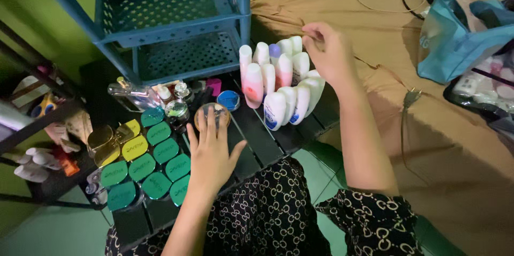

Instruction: The person sits on the floor in front of a small table and moves bottles, jars, and cosmetic containers one at a time from the table onto a blue tiered plastic rack, arranging them by type on the rack's shelves.

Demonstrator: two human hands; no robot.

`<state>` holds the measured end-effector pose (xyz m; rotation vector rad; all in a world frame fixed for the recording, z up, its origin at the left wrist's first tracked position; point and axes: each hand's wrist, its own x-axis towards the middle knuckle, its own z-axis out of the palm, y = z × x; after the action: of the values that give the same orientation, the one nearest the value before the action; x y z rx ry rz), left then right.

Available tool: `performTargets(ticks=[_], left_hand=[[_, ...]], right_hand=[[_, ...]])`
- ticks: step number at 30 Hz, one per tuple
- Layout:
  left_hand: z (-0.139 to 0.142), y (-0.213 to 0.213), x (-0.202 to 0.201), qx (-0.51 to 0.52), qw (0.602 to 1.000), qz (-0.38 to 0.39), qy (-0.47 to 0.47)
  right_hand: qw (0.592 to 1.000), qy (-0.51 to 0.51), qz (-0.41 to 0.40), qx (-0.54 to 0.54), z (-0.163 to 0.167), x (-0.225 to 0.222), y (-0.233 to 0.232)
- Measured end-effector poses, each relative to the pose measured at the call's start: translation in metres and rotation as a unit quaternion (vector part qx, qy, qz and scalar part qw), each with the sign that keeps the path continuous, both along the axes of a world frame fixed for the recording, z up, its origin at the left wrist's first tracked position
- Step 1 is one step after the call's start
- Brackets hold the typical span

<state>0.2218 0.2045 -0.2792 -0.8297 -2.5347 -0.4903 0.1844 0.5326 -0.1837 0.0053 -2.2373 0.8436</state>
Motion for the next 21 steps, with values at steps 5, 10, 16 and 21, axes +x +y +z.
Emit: performTargets(ticks=[5, 10, 16, 21], left_hand=[[-0.017, -0.004, -0.009, -0.050, 0.998, 0.035, 0.027], [-0.028, -0.003, -0.015, -0.091, 0.994, 0.046, -0.025], [-0.032, -0.006, -0.019, -0.097, 0.994, 0.041, -0.031], [-0.025, -0.006, -0.016, -0.096, 0.994, 0.040, -0.029]], right_hand=[[0.999, -0.042, 0.011, 0.027, 0.003, -0.025, -0.004], [0.990, -0.116, 0.082, 0.021, -0.002, -0.034, -0.037], [0.969, -0.170, 0.106, 0.147, -0.016, -0.040, -0.080], [0.964, -0.170, 0.104, 0.177, -0.014, -0.033, -0.094]])
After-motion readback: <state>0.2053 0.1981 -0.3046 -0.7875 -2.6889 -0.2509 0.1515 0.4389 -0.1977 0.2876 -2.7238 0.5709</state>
